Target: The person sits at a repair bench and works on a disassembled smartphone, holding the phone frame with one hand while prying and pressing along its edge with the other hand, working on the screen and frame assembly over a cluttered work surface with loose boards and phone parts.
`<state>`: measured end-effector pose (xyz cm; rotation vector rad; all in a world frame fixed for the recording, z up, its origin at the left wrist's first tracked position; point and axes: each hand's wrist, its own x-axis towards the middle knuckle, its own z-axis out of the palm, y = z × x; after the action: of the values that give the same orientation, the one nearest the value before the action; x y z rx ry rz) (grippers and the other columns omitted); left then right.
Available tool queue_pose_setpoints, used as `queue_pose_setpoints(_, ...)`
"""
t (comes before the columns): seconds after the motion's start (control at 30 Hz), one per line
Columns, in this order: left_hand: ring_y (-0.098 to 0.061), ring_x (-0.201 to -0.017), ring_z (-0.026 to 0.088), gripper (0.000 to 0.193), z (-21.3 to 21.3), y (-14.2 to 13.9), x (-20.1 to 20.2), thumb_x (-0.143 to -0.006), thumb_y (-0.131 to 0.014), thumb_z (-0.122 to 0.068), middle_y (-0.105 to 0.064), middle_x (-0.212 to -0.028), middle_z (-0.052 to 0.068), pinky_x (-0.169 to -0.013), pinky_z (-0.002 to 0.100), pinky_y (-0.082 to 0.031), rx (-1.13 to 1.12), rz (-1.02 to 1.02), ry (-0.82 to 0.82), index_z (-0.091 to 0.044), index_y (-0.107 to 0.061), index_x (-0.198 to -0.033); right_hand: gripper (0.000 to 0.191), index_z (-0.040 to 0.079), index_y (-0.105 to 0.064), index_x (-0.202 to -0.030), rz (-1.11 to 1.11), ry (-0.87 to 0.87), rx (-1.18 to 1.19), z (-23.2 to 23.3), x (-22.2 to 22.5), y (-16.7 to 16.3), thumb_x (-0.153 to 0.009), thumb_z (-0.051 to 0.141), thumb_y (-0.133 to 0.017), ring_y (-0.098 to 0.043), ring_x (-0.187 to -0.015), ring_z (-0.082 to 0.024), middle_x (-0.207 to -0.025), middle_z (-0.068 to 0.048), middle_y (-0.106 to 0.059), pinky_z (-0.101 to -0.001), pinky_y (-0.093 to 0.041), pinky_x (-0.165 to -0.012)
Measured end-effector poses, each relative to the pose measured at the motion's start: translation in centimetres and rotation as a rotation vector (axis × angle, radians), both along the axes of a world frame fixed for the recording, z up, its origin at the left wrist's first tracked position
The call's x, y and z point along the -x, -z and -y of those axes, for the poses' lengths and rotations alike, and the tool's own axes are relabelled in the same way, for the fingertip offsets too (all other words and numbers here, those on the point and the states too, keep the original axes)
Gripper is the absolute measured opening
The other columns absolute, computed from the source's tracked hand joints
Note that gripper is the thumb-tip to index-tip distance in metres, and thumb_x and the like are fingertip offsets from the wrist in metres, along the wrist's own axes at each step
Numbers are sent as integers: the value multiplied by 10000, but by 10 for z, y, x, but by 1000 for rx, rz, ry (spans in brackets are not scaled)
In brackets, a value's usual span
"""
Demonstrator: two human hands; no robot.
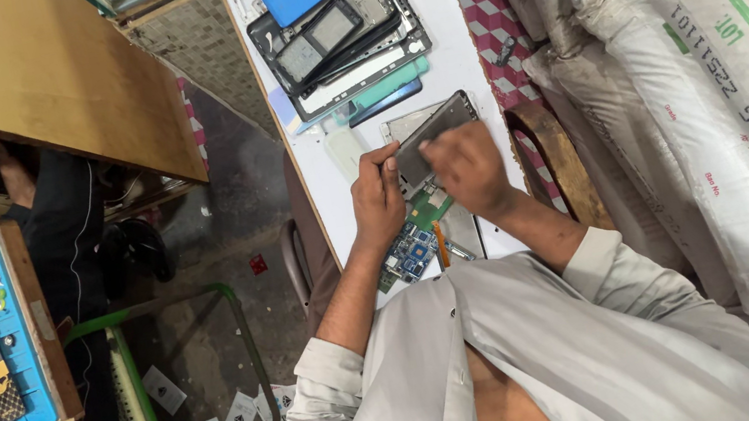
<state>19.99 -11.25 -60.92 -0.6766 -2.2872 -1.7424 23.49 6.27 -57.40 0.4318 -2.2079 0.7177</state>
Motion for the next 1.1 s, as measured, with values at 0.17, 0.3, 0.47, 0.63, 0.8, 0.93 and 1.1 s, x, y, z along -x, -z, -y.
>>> queue_pose_setpoints(0.17,-663,-730,174,246,0,-8,1,-1123,-485,-200,-703,-938,111,-683,321,-532,-4,47,-10,-16,-620,-1217,162,44,-675,-1033,26,60,122,-1,3,1,-930,-31,-775,-591,-923,-270,-984,-84,-626,-393,-478,-807)
queue_pose_setpoints(0.3,-654,-722,176,244,-3,-17,4,-1127,-483,-201,-707,-961,119,-692,326,-531,-36,11,-12,-17,-621,-1209,205,30,-712,-1093,44,1,141,-2,6,-11,-910,-57,-744,-572,-892,-257,-970,-86,-629,-372,-472,-782)
queue_pose_setpoints(0.47,-676,-774,166,232,-6,-32,15,-1134,-489,-197,-716,-978,104,-696,304,-534,-70,-37,-51,-25,-624,-1212,201,52,-713,-1088,-45,11,144,0,19,-28,-931,-58,-772,-564,-871,-224,-950,-54,-638,-366,-454,-780)
queue_pose_setpoints(0.63,-671,-868,130,224,-5,-48,38,-1150,-512,-208,-724,-1023,98,-756,278,-532,-131,-75,-53,-30,-621,-1232,194,57,-715,-1092,-76,21,170,7,44,-28,-940,-49,-772,-572,-888,-234,-972,-53,-645,-369,-452,-790)
queue_pose_setpoints(0.8,-507,-630,94,299,-7,-59,55,-1080,-568,-228,-666,-763,86,-596,275,-417,-46,234,-3,-63,-683,-1301,184,52,-723,-1084,-120,34,87,12,57,-20,-924,-27,-769,-563,-864,-231,-939,-46,-627,-373,-446,-783)
queue_pose_setpoints(0.93,-585,-706,43,280,-7,-62,55,-1093,-590,-244,-709,-832,24,-648,238,-487,-56,84,31,-79,-676,-1302,176,60,-730,-1080,-107,196,148,12,54,-17,-926,-16,-771,-562,-894,-251,-977,-74,-636,-361,-453,-782)
queue_pose_setpoints(1.1,-517,-647,58,286,-6,-64,54,-1039,-636,-229,-688,-783,29,-593,253,-438,-36,221,-3,-78,-708,-1270,180,42,-738,-1104,-63,54,124,9,53,-15,-936,-20,-749,-580,-884,-237,-962,-64,-635,-381,-459,-789)
